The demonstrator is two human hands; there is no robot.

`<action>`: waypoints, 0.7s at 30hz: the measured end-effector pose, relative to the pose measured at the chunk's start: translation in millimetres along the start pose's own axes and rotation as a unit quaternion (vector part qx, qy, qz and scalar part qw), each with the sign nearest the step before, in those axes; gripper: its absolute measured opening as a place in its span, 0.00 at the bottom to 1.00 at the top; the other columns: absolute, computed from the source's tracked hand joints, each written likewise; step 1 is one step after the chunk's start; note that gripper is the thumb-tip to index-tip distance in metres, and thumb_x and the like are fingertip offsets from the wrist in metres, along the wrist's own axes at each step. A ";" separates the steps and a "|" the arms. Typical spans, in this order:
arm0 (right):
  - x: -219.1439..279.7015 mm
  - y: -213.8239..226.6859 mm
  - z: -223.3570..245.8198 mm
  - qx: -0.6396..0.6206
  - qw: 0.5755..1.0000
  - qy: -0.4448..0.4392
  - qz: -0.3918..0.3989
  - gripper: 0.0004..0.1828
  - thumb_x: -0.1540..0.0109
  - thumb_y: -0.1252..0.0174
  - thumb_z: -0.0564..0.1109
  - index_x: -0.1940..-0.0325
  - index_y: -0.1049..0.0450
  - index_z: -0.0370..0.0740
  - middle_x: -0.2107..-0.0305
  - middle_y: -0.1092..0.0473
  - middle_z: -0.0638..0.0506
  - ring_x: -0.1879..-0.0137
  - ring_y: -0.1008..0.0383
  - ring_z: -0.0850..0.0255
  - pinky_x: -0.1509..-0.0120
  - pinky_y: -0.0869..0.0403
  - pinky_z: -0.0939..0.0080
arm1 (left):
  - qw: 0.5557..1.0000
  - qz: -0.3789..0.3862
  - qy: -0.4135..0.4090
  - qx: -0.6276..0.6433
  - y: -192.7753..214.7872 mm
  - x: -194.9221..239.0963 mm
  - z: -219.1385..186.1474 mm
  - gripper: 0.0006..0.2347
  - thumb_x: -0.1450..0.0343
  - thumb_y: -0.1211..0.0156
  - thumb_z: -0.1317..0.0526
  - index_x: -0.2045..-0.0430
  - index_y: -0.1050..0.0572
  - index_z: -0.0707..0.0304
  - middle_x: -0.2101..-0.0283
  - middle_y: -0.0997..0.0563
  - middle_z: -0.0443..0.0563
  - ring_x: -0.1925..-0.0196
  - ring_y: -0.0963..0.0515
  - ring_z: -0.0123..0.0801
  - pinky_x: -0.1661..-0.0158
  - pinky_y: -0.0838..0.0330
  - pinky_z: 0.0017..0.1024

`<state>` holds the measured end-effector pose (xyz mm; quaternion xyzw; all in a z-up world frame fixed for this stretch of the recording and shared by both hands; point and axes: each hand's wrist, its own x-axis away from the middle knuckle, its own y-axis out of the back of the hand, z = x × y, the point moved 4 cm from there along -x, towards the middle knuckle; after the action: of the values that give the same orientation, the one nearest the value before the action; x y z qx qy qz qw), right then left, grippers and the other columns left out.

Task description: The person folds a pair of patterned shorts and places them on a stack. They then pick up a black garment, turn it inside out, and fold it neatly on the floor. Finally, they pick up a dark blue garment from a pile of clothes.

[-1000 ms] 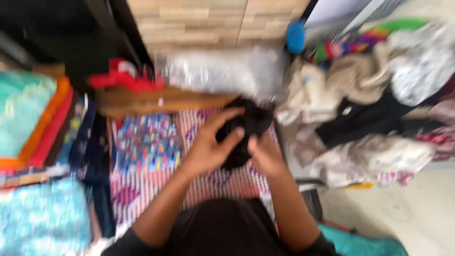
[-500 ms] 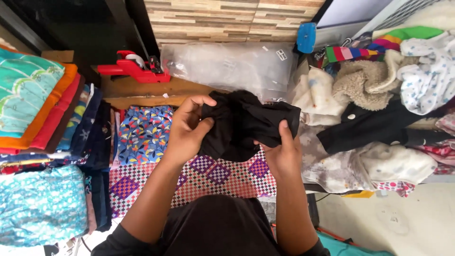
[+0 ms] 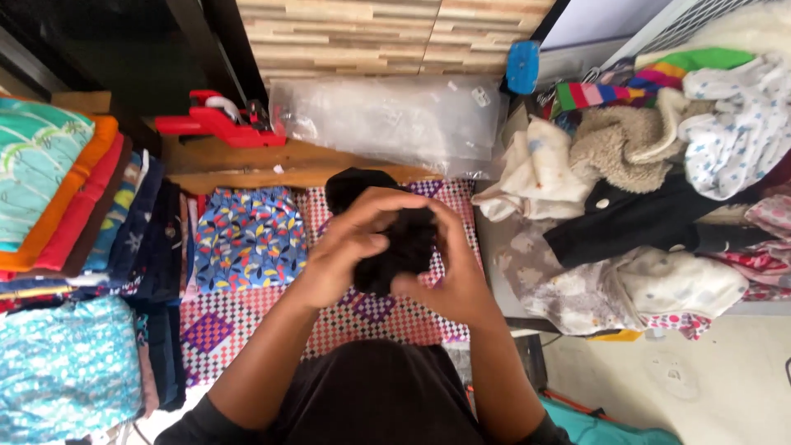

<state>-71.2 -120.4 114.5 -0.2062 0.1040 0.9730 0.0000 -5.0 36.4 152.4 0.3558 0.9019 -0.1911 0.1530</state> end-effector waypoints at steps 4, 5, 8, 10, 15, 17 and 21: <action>7.8 16.7 -39.0 0.010 0.993 -0.045 -0.110 0.12 0.37 0.39 0.33 0.50 0.24 0.31 0.59 0.24 0.43 0.47 0.23 0.58 0.42 0.25 0.55 | 0.997 0.015 -0.062 -0.035 -4.1 4.7 0.5 0.21 0.27 0.56 0.67 0.37 0.30 0.70 0.40 0.28 0.60 0.35 0.33 0.43 0.36 0.38 0.42; 10.9 22.7 -42.3 -0.016 0.990 -0.068 -0.121 0.11 0.36 0.43 0.32 0.49 0.24 0.31 0.59 0.24 0.43 0.49 0.23 0.58 0.42 0.24 0.55 | 0.991 -0.021 -0.080 -0.103 -0.9 5.7 -1.4 0.21 0.28 0.56 0.72 0.39 0.29 0.71 0.43 0.25 0.61 0.38 0.28 0.47 0.38 0.34 0.45; 8.5 25.6 -39.5 -0.123 0.979 -0.077 -0.144 0.12 0.36 0.47 0.34 0.51 0.25 0.25 0.62 0.26 0.39 0.55 0.23 0.56 0.46 0.24 0.55 | 0.953 -0.074 -0.125 -0.266 11.3 1.3 -3.0 0.23 0.31 0.50 0.77 0.37 0.31 0.71 0.44 0.24 0.64 0.40 0.25 0.56 0.39 0.32 0.49; 6.6 19.3 -21.3 -0.204 0.964 -0.068 -0.158 0.13 0.36 0.48 0.36 0.53 0.26 0.21 0.66 0.27 0.35 0.59 0.23 0.54 0.51 0.24 0.55 | 0.918 -0.087 -0.148 -0.357 12.0 -3.5 -3.2 0.27 0.32 0.43 0.77 0.34 0.34 0.70 0.41 0.26 0.65 0.39 0.27 0.60 0.38 0.34 0.51; 15.8 33.4 -36.5 -0.441 0.874 -0.066 -0.193 0.12 0.32 0.49 0.39 0.45 0.29 0.36 0.55 0.24 0.31 0.48 0.19 0.44 0.42 0.20 0.42 | 0.928 0.187 0.261 -0.190 12.0 8.2 54.2 0.29 0.31 0.41 0.47 0.43 0.28 0.75 0.61 0.16 0.77 0.55 0.18 0.71 0.53 0.27 0.57; 7.2 35.5 -15.2 -0.418 0.876 -0.067 -0.229 0.13 0.31 0.51 0.39 0.43 0.29 0.37 0.52 0.24 0.34 0.45 0.21 0.47 0.38 0.22 0.43 | 0.900 0.222 0.341 -0.159 6.7 14.0 59.0 0.34 0.31 0.46 0.40 0.40 0.30 0.72 0.58 0.17 0.76 0.55 0.17 0.65 0.56 0.22 0.52; 9.6 62.1 -50.1 -0.385 0.873 -0.082 -0.288 0.18 0.30 0.54 0.43 0.38 0.31 0.37 0.44 0.27 0.33 0.39 0.24 0.43 0.32 0.25 0.37 | 0.880 0.285 0.366 -0.104 2.0 21.8 67.3 0.40 0.34 0.36 0.41 0.35 0.37 0.78 0.60 0.17 0.72 0.61 0.14 0.52 0.64 0.17 0.42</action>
<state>-62.5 -191.7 78.5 -0.1298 -0.3427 0.9065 0.2095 -9.5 19.9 83.7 0.6245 0.7677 0.0994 -0.1040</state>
